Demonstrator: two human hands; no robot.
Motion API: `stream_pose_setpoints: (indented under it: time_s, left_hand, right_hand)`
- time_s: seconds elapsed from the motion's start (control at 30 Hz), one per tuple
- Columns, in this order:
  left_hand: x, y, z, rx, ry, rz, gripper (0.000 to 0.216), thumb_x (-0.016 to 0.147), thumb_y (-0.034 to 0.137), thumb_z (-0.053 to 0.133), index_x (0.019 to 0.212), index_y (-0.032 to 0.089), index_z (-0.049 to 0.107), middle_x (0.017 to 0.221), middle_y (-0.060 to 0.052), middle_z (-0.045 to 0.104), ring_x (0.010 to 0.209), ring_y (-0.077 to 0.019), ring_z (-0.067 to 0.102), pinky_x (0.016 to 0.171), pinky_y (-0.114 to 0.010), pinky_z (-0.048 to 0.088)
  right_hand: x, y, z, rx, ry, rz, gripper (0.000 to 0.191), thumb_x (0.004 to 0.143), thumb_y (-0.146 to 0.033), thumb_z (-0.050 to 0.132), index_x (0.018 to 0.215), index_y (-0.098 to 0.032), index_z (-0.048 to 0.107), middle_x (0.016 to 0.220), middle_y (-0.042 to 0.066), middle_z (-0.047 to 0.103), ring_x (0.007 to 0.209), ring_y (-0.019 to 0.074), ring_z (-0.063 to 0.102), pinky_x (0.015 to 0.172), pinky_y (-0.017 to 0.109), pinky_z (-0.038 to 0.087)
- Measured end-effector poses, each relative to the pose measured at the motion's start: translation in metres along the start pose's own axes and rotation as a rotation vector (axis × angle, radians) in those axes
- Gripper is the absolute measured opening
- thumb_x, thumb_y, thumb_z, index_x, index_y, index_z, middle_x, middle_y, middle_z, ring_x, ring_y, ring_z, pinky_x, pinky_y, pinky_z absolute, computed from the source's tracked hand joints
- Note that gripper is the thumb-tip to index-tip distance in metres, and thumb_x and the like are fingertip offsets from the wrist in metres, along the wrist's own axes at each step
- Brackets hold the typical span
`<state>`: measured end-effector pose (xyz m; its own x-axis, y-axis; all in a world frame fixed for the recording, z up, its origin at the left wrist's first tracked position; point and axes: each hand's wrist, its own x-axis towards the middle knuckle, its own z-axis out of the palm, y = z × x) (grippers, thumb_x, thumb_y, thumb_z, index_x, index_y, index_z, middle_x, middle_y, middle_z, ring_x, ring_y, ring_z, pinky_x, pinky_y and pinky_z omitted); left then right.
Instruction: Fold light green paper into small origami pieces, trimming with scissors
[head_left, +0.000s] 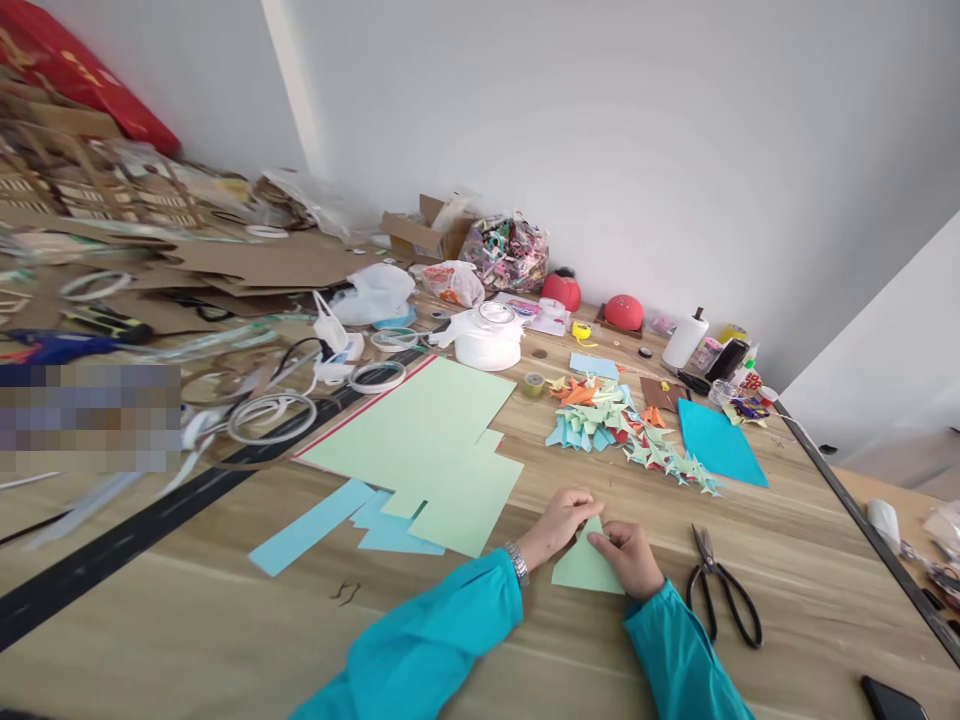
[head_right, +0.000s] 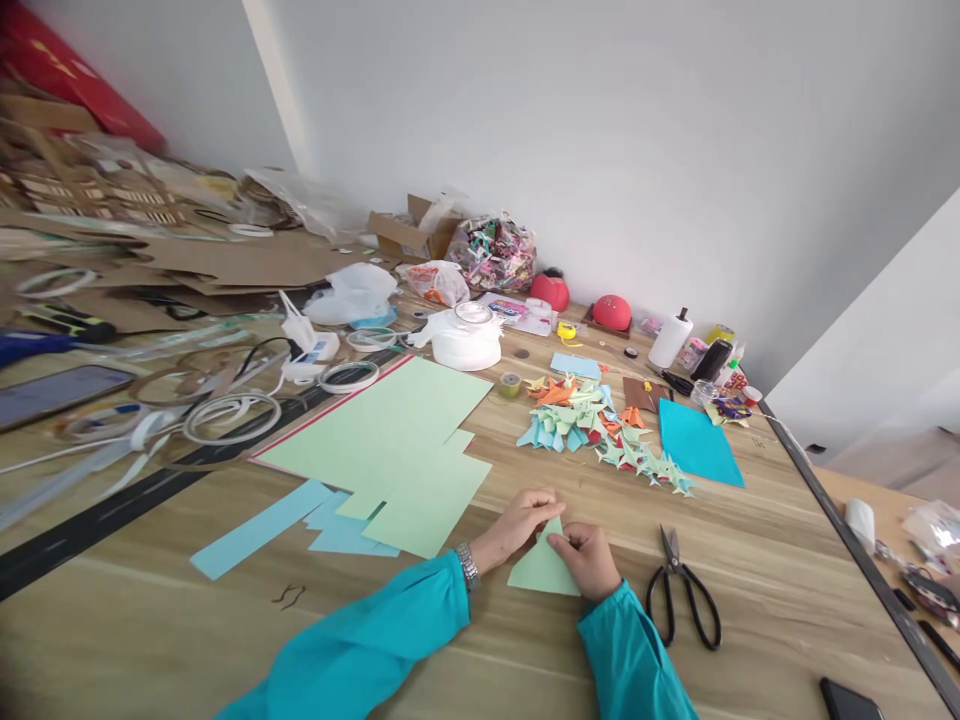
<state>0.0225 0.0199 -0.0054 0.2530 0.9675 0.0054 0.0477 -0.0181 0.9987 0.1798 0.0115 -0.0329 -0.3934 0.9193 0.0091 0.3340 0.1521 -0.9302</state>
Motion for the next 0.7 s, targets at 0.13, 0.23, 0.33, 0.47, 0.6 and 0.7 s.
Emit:
stream_pose_setpoints:
  time_s: [0.13, 0.23, 0.33, 0.47, 0.6, 0.7]
  left_hand:
    - [0.001, -0.0013, 0.0, 0.025, 0.005, 0.014, 0.042, 0.076, 0.043, 0.053, 0.049, 0.018, 0.034, 0.056, 0.004, 0.035, 0.054, -0.0104, 0.036, 0.053, -0.026, 0.029]
    - [0.0006, -0.0019, 0.0005, 0.033, -0.015, 0.039, 0.042, 0.078, 0.04, 0.052, 0.048, 0.017, 0.034, 0.058, 0.003, 0.036, 0.056, -0.0106, 0.037, 0.054, -0.026, 0.029]
    - [-0.0002, -0.0023, 0.0012, 0.035, -0.013, 0.054, 0.04, 0.08, 0.036, 0.05, 0.048, 0.017, 0.035, 0.059, 0.003, 0.037, 0.057, -0.0109, 0.037, 0.055, -0.027, 0.029]
    - [-0.0006, -0.0029, 0.001, 0.038, 0.023, 0.095, 0.041, 0.082, 0.038, 0.048, 0.049, 0.017, 0.035, 0.059, 0.003, 0.037, 0.06, -0.0113, 0.039, 0.059, -0.026, 0.031]
    - [-0.0012, -0.0032, -0.0024, 0.067, -0.054, 0.096, 0.037, 0.074, 0.044, 0.059, 0.055, 0.015, 0.048, 0.065, 0.003, 0.042, 0.064, -0.0113, 0.04, 0.06, -0.025, 0.031]
    - [-0.0014, -0.002, -0.0058, 0.058, -0.098, 0.057, 0.035, 0.072, 0.045, 0.061, 0.058, 0.015, 0.05, 0.065, 0.003, 0.043, 0.064, -0.0111, 0.039, 0.06, -0.024, 0.03]
  right_hand:
    - [-0.0009, 0.0012, -0.0009, -0.021, 0.028, 0.011, 0.049, 0.07, -0.062, 0.057, 0.053, -0.017, 0.048, 0.051, -0.003, 0.036, 0.05, 0.01, 0.032, 0.045, 0.024, 0.026]
    - [-0.0019, -0.0016, -0.0013, -0.031, 0.039, 0.005, 0.05, 0.07, -0.062, 0.057, 0.052, -0.017, 0.047, 0.052, -0.003, 0.035, 0.05, 0.0096, 0.031, 0.046, 0.024, 0.025]
    - [-0.0027, -0.0034, -0.0005, -0.019, 0.014, 0.007, 0.049, 0.072, -0.06, 0.056, 0.052, -0.016, 0.047, 0.052, -0.003, 0.035, 0.049, 0.0092, 0.03, 0.046, 0.024, 0.024]
    - [-0.0028, -0.0007, 0.0007, 0.03, 0.032, 0.027, 0.048, 0.073, -0.059, 0.056, 0.053, -0.016, 0.045, 0.051, -0.004, 0.034, 0.049, 0.0082, 0.029, 0.045, 0.023, 0.022]
    - [-0.0012, 0.0035, -0.0002, 0.148, 0.152, 0.052, 0.049, 0.071, -0.059, 0.058, 0.051, -0.016, 0.043, 0.049, -0.004, 0.034, 0.048, 0.0071, 0.029, 0.044, 0.022, 0.021]
    - [-0.0004, 0.0053, -0.0009, 0.253, 0.198, 0.082, 0.048, 0.07, -0.058, 0.061, 0.054, -0.014, 0.05, 0.051, -0.003, 0.041, 0.048, 0.0073, 0.032, 0.044, 0.021, 0.024]
